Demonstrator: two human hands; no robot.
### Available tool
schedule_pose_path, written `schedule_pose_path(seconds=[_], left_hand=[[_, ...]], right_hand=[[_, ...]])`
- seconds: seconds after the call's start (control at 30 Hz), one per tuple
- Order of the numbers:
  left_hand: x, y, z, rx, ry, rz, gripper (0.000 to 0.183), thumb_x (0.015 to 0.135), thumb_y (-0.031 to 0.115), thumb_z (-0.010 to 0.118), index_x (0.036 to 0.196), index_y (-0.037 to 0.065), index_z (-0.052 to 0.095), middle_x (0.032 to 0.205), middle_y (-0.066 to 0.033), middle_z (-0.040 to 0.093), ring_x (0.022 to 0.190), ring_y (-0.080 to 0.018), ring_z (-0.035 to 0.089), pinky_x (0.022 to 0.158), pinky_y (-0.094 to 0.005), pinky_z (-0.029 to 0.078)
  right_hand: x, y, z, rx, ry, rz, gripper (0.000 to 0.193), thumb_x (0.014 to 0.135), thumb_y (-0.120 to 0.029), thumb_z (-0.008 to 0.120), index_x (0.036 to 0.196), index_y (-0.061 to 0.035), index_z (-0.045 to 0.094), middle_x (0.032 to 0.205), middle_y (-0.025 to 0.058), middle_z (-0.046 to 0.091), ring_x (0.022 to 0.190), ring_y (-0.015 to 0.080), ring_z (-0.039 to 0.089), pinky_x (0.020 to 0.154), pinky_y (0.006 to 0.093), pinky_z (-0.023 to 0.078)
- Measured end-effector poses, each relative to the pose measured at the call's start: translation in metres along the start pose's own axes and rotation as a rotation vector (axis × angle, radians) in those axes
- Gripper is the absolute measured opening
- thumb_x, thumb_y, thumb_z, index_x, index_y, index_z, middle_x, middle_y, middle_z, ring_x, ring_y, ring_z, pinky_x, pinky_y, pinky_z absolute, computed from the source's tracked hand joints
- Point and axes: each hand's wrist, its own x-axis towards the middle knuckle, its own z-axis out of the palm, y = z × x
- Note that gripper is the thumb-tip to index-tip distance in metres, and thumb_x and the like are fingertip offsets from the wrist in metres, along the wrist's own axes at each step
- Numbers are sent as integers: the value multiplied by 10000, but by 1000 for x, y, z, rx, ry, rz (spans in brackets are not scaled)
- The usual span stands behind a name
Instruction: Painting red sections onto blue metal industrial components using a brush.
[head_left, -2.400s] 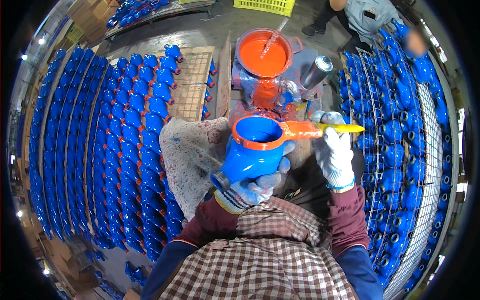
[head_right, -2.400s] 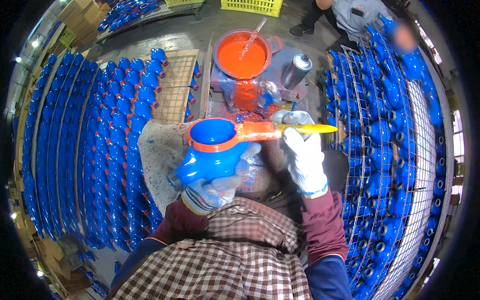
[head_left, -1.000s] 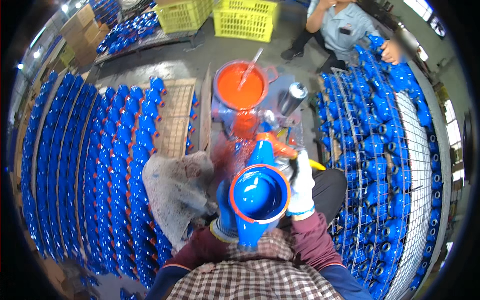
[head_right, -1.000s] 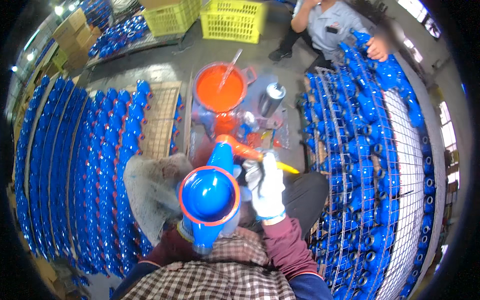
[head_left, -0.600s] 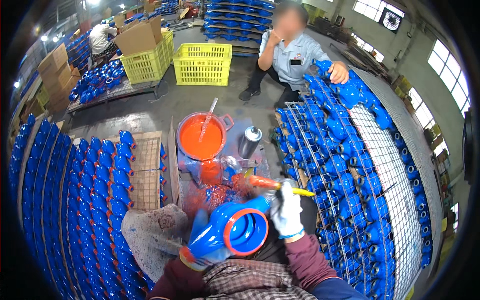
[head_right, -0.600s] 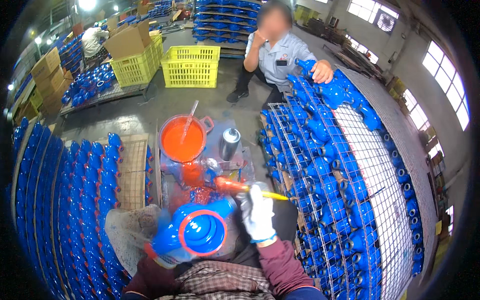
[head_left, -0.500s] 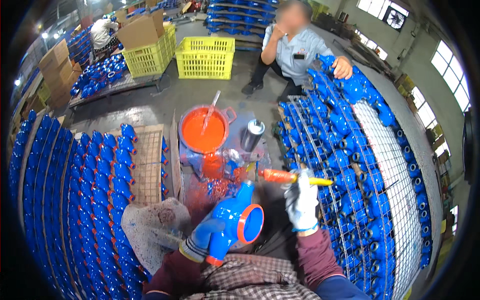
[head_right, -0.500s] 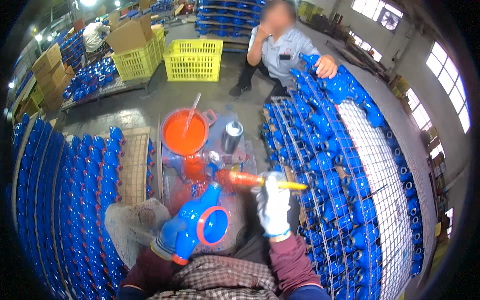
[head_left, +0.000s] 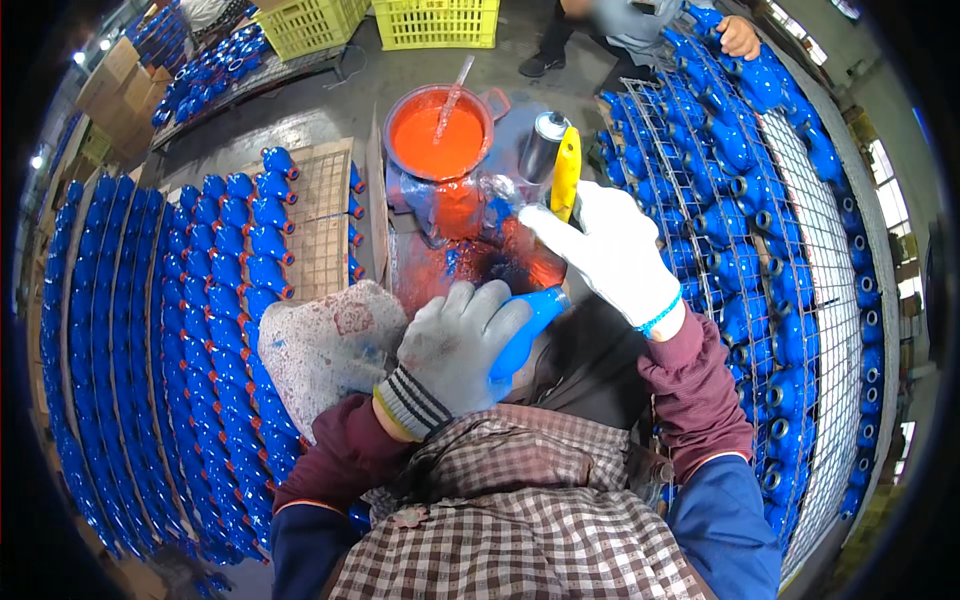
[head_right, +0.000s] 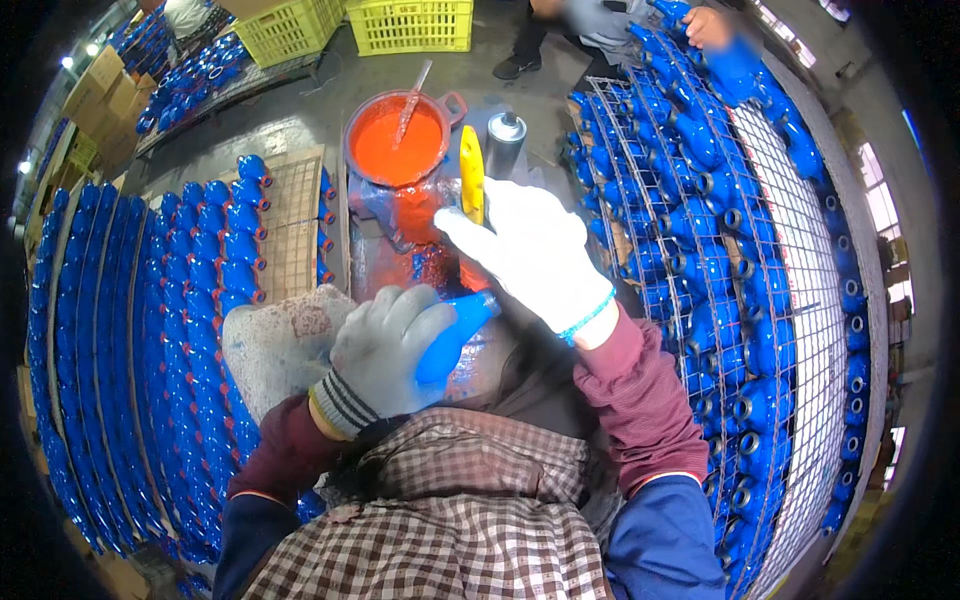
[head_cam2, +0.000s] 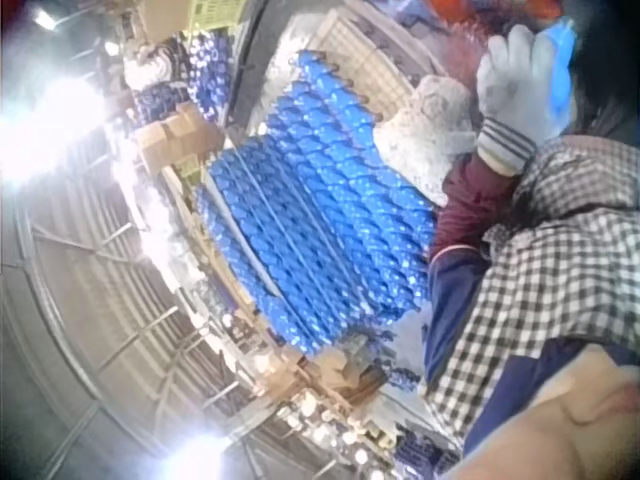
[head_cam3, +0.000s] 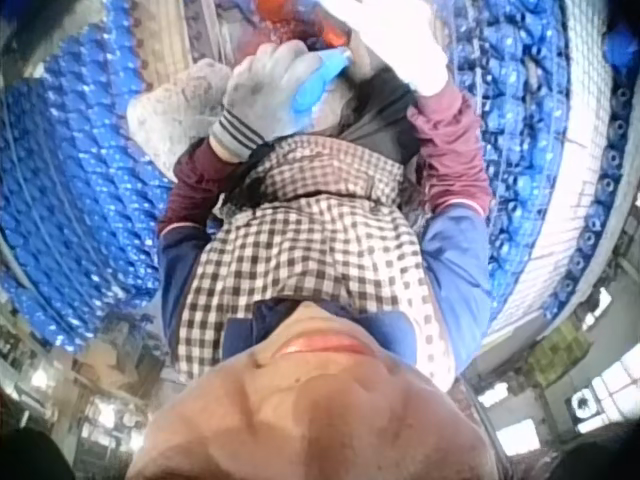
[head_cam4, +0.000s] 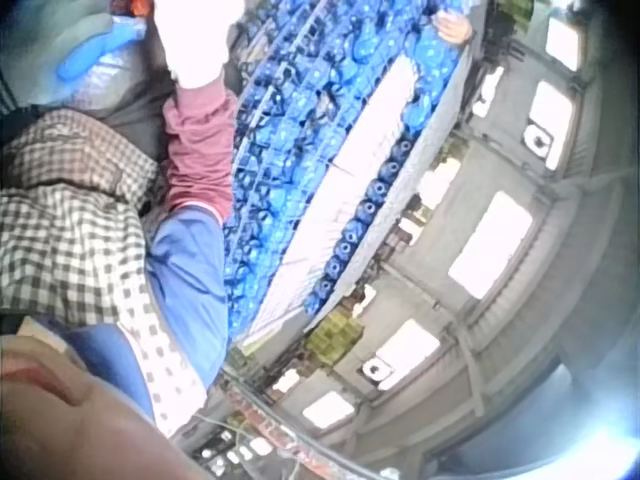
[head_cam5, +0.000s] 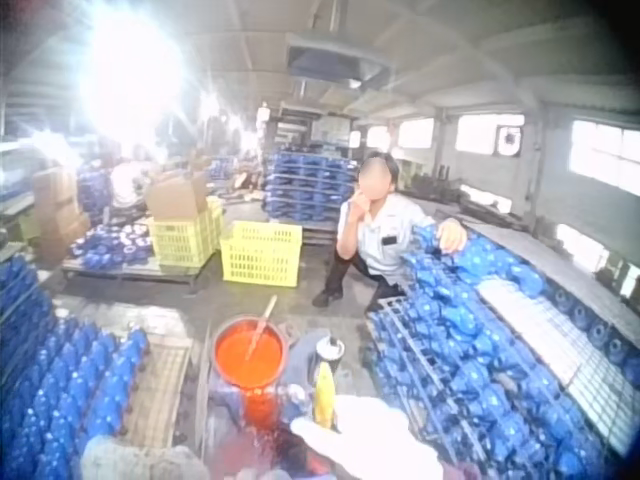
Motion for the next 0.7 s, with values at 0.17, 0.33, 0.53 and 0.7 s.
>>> schedule_pose_path(seconds=[0.17,0.33,0.53,0.7], left_hand=[[-6,-3,2,-9,13,-34,652,552,245,807,1149,146,567,1044,-81,572,926,-304,574,751,-428,491],[-15,-15,7,-205,103,-136,743,534,335,871,1166,110,551,1120,-136,570,1023,-341,572,853,-430,488],[-42,-35,30,-987,181,-242,988,492,223,886,1342,50,413,1233,-92,482,1136,-206,504,984,-361,423],[-62,-33,54,-1784,186,-389,1126,496,225,906,1445,58,322,1361,-118,440,1252,-254,469,1073,-388,389]], right_hand=[[4,-20,-14,127,-166,199,135,854,-268,700,921,-151,695,646,44,549,525,207,536,438,339,395],[-9,-37,-21,286,81,259,169,776,-220,793,849,-102,697,746,58,664,602,203,627,530,302,481],[-56,-42,-7,879,330,368,230,732,2,762,914,-39,625,915,114,627,827,220,610,715,324,500],[-63,-48,34,1609,521,791,156,924,-129,585,1031,-29,531,1003,121,596,896,200,594,816,336,500]])
